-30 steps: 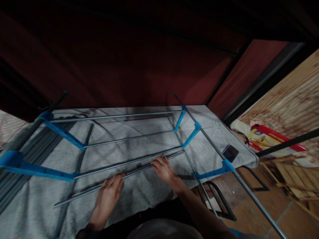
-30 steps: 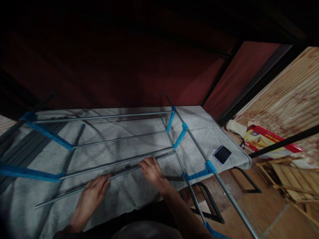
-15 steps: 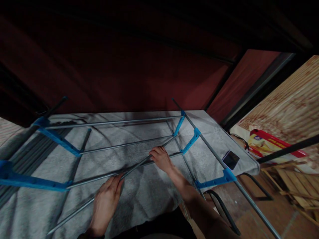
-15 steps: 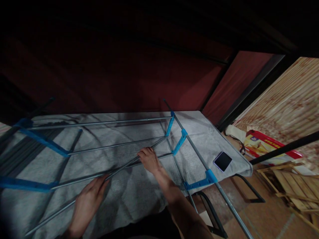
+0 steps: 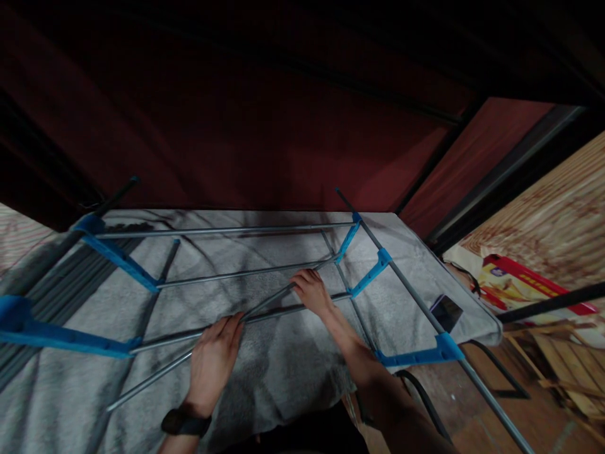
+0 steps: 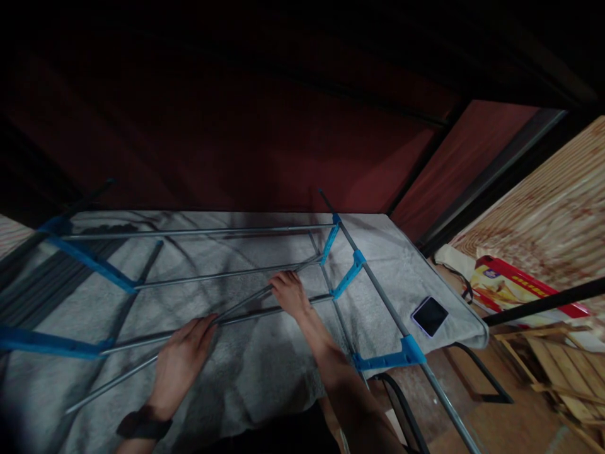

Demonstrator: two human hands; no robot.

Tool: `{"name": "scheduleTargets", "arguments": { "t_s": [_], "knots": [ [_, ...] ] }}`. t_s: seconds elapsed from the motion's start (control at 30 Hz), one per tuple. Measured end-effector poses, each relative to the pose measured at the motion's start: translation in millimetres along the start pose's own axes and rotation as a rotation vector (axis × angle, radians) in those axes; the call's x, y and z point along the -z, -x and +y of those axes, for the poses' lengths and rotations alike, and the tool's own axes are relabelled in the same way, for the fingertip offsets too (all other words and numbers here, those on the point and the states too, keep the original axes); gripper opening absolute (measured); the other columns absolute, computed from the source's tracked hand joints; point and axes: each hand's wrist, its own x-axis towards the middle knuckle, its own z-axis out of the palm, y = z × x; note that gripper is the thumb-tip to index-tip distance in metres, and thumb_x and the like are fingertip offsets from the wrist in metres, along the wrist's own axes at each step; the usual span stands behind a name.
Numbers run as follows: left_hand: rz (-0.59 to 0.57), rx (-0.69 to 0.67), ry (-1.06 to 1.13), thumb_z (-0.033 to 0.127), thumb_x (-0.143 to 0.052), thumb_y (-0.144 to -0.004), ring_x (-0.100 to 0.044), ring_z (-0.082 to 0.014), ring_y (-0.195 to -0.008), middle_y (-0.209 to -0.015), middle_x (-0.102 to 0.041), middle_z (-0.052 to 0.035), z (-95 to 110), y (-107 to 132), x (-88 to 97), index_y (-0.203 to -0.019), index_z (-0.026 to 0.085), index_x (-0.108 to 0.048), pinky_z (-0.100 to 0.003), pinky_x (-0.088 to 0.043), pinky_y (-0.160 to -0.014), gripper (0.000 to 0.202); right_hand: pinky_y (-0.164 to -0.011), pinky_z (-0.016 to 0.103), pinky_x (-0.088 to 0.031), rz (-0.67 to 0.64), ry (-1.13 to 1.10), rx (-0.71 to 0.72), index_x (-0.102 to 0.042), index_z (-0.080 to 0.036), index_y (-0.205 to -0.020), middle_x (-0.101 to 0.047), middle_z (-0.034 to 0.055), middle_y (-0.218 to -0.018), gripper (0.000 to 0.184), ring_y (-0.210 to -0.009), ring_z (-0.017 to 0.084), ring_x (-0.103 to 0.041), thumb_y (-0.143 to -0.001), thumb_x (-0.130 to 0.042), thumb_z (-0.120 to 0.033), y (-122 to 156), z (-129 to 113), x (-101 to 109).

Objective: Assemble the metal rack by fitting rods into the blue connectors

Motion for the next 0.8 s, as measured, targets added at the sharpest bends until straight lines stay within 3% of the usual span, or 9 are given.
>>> {"name": "scheduleTargets", "arguments": {
  "t_s": [0.47, 0.8],
  "knots": [
    [0.015, -0.002, -0.023, 0.037, -0.034, -0.101, -0.067, -0.0250, -0.089, -0.103, -0.072, -0.0084, -7, -16, -11.4, -0.117, 0.017, -0.066, -0.038, -0.052, -0.081, 0.041, -0.099, 0.036, -0.044, -0.008, 0.029, -0.001, -0.067, -0.024, -0.106, -0.066, 0.0032, -0.112, 0.019, -0.105, 0.020, -0.057, -0.091, -0.060, -0.016, -11, 9, 1],
    [-0.010, 0.038, -0.152, 0.023, -0.038, -0.098, -0.064, -0.0269, -0.087, -0.099, -0.071, -0.0100, -4, -43, -0.3, -0.119, 0.017, -0.066, -0.040, -0.047, -0.081, 0.036, -0.097, 0.039, -0.045, 0.021, 0.035, 0.015, -0.067, -0.025, -0.113, -0.066, 0.0056, -0.114, 0.024, -0.107, 0.022, -0.058, -0.093, -0.054, -0.018, -21, 13, 2]
  ]
}}
